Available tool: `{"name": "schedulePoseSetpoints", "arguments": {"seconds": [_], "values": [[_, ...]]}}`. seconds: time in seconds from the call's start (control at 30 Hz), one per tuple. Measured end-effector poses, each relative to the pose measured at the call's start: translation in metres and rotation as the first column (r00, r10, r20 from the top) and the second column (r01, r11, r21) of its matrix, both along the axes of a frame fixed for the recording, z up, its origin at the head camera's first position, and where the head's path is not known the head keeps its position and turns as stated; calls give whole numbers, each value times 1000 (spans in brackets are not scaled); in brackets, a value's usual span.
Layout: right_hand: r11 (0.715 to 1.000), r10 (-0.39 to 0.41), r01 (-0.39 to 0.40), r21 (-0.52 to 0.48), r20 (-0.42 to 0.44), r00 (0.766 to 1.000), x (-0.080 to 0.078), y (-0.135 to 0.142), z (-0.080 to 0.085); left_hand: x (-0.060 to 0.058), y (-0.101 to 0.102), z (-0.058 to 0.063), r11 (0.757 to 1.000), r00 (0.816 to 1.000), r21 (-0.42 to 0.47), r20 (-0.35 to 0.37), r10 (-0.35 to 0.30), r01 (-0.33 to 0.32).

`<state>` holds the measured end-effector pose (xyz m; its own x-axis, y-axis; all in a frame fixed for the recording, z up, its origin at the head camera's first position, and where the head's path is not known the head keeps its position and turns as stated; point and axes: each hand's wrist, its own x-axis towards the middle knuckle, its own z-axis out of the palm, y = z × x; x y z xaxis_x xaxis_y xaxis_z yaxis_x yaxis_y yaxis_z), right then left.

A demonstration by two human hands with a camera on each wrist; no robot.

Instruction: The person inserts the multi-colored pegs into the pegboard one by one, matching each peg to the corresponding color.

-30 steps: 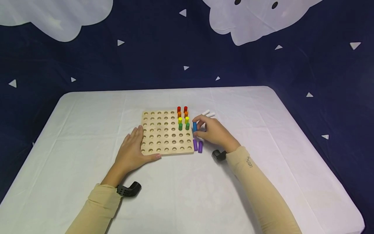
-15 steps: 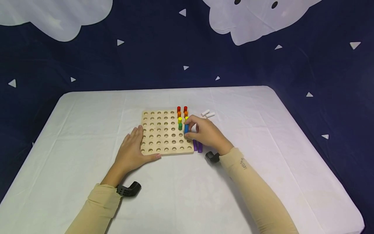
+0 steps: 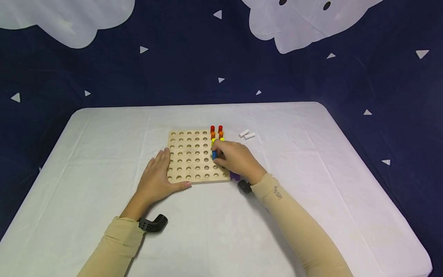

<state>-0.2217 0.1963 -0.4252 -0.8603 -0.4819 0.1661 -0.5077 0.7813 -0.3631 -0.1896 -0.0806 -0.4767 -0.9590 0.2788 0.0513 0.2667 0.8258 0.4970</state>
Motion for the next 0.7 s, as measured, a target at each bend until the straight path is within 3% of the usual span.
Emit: {"name": "schedulePoseSetpoints", "arguments": {"seconds": [0.2,0.57,0.7], "values": [[999,40,-40,9,-29,999,0,1,0,0,0,0,1000,1000,-4,-5,-1,1],[994,105,-105,5,56,993,2,8,2,0,0,-1,1000,1000,4,-2,3,-3],[995,93,-91,-40,70,993,5,17,5,1,1,-1,1000,1000,5,0,4,-4]]}}
